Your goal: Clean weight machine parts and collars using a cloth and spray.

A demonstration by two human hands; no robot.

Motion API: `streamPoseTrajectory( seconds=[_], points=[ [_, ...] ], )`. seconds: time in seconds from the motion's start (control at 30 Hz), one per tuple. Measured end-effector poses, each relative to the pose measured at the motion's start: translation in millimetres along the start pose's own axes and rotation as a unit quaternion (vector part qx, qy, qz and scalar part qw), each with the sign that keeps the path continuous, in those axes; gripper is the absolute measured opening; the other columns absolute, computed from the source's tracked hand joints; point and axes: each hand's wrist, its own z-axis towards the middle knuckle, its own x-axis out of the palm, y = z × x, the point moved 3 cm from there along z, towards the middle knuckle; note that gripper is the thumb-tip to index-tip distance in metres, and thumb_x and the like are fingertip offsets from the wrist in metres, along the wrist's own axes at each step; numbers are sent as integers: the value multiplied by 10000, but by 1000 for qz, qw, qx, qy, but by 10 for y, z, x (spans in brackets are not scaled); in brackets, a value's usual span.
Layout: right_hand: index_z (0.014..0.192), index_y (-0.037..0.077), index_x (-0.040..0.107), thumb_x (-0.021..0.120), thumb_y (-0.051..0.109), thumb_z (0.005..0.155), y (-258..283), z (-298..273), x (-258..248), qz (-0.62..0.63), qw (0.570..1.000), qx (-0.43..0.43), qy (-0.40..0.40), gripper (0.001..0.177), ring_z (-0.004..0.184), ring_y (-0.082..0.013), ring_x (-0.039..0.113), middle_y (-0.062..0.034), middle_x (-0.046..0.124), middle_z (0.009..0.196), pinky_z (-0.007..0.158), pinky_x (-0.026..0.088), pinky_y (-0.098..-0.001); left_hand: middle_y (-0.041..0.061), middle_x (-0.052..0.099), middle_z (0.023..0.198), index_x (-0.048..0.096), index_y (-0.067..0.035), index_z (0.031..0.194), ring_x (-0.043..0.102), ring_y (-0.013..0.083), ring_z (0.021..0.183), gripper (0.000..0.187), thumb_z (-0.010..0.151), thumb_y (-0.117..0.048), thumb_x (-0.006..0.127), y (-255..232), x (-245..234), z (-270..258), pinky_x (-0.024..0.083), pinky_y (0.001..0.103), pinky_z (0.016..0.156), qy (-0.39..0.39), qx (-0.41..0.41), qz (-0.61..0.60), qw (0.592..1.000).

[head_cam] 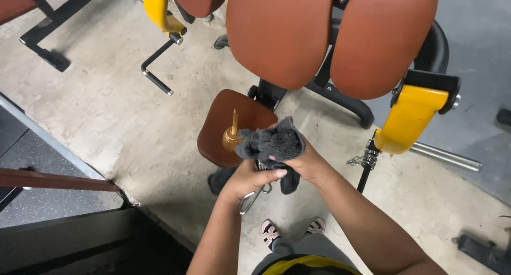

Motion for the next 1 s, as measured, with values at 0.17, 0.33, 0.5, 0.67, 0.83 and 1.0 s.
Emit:
streamPoseTrajectory(
  seconds=[0.17, 0.33, 0.5, 0.67, 0.83, 1.0],
  points=[
    [1245, 45, 624, 804, 9, 828, 156, 106, -32, -41, 996, -56, -60, 456, 1036, -122, 667, -30, 704, 1150, 938, 576, -318, 94, 706, 1174, 570, 26, 1336, 696, 166, 1037, 684, 773, -202, 883, -276, -123, -6, 585, 309, 888, 40, -11, 81, 996],
    [1191, 20, 716, 747, 71, 912, 227, 205, -369, -41, 986, -38, -156, 285, 947, -150, 697, -48, 731, 1085, 856, 602, -347, 71, 724, 946, 592, -11, 1234, 711, 157, 831, 486, 834, -186, 804, -639, 110, -182, 596, 302, 753, 39, -31, 229, 972],
    [1203, 58, 675, 701, 164, 911, 622, 127, -353, 176, 954, 8, -243, 312, 984, -198, 726, -65, 736, 1109, 902, 599, -358, 79, 733, 845, 725, -39, 1007, 709, 182, 747, 119, 969, -142, 678, -778, 343, -230, 547, 320, 699, -29, 156, 346, 925],
    [1194, 28, 639, 566, 317, 1020, 459, 135, -488, 358, 932, -16, -60, 345, 988, -269, 723, -142, 711, 1139, 896, 603, -415, 75, 668, 824, 701, -39, 1008, 644, 156, 731, 122, 1007, -148, 647, -558, 499, -77, 524, 304, 680, -91, 214, 303, 924],
    [1246, 29, 643, 561, 205, 976, 230, -65, -551, 253, 953, -37, -166, 332, 1001, -238, 718, -125, 696, 1170, 894, 608, -395, 32, 561, 735, 624, -36, 996, 509, 107, 676, 168, 1060, -181, 569, -309, 739, 35, 471, 287, 615, -171, 177, 213, 946],
    [1229, -17, 656, 636, 164, 992, -444, -270, -1039, 284, 936, -22, -206, 299, 970, -213, 711, -104, 696, 1141, 861, 618, -380, 26, 550, 739, 565, -37, 996, 478, 108, 673, 229, 1113, -222, 497, 115, 775, 151, 456, 300, 590, -244, 147, 133, 949]
  ],
)
